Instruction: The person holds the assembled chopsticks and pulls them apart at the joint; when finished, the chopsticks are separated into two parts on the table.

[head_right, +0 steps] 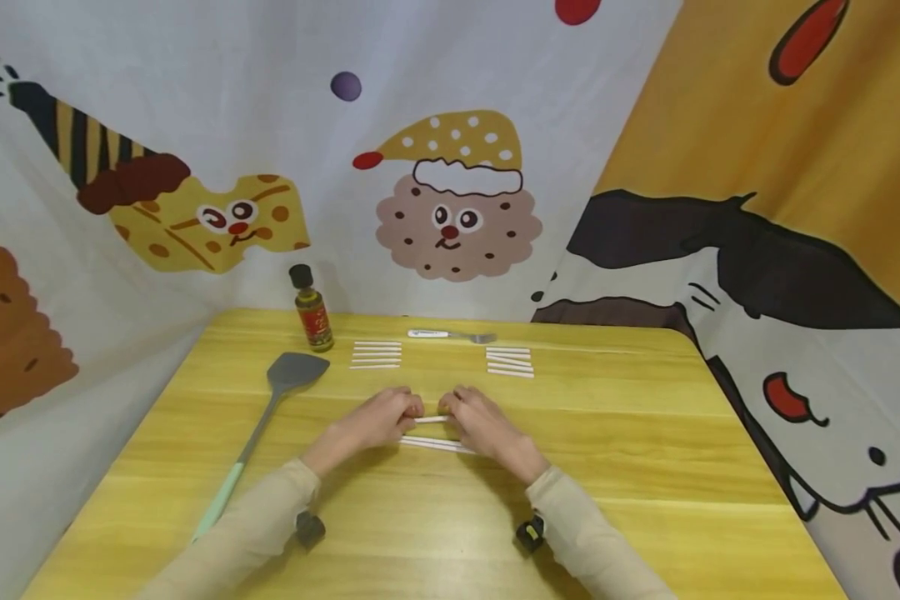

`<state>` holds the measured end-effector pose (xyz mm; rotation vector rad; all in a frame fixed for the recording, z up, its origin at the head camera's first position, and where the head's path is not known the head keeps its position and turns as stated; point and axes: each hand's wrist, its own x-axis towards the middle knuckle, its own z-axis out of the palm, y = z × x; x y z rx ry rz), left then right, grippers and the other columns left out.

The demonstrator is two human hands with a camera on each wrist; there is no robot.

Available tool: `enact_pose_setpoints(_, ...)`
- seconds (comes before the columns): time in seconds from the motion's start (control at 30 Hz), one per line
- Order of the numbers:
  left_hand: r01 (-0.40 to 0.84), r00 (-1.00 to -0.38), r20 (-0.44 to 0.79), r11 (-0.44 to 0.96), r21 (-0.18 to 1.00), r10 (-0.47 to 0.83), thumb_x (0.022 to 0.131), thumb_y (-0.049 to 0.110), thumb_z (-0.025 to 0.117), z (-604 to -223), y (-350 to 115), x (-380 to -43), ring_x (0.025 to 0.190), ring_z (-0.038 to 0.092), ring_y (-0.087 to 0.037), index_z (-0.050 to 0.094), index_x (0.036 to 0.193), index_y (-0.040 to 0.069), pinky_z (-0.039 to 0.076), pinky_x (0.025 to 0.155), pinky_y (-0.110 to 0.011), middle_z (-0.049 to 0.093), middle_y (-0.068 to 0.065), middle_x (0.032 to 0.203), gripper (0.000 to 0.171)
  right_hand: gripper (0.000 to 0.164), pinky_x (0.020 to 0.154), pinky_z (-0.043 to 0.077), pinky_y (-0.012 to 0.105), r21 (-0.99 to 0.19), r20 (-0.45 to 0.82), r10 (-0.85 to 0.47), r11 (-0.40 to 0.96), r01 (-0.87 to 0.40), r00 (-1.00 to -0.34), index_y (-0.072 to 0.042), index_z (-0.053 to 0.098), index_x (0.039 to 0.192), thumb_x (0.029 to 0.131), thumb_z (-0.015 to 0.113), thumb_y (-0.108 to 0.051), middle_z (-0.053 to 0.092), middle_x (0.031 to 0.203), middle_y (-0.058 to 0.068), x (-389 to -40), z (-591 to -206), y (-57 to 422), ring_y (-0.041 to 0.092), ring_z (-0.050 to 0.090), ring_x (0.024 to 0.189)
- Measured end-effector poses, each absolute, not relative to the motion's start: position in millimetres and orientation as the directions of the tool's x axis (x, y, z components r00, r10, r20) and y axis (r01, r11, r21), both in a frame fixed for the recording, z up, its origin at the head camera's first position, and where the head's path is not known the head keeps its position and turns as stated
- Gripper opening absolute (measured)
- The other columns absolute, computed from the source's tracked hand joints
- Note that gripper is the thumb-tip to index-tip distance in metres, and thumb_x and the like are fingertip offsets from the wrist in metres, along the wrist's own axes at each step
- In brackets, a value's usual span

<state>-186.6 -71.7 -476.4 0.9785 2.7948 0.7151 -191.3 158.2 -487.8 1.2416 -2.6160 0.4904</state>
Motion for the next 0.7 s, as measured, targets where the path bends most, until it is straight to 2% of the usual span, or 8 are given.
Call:
enact_pose_setpoints(0.27,0.581,-0.806,0.144,0.722,0.376,0.574,0.092,0.002,0.068,-471.2,-70.9,-188.8,0.089,0.066,-0.018,0.074,0.101,0.008,0.058,0.075,-0.027,0.068,-0.002,0.098,0.012,0.009,0.074,0.056,0.029,-0.193,0.349,-0.706,0.589,-0.785,-0.616,-0.003,0.069,0.095,0.090,0.071,0.003,0.065,0.094,0.005,-195.2,-483.8,160.8,0.018,0.061,0.085)
enact_pose_setpoints(0.53,0.619,-0.786,0.251,0.722,0.311,0.565,0.091,0.002,0.071,-468.7,-70.4,-191.3,0.091,0.067,-0.019,0.074,0.096,0.007,0.059,0.077,-0.028,0.068,-0.002,0.095,0.008,0.007,0.077,0.058,0.030,-0.161,0.345,-0.711,0.598,-0.785,-0.612,-0.002,0.068,0.095,0.091,0.070,0.002,0.065,0.095,0.006,-196.9,-476.4,164.2,0.020,0.063,0.088)
enact_pose_setpoints(0.7,0.617,-0.785,0.313,0.713,0.332,0.534,0.090,0.001,0.072,-471.4,-71.4,-193.3,0.089,0.066,-0.018,0.075,0.095,0.007,0.059,0.075,-0.026,0.068,-0.001,0.093,0.007,0.010,0.079,0.058,0.029,-0.121,0.359,-0.735,0.575,-0.809,-0.576,-0.001,0.069,0.096,0.089,0.070,0.006,0.066,0.096,0.007,-200.9,-471.2,166.2,0.021,0.064,0.089)
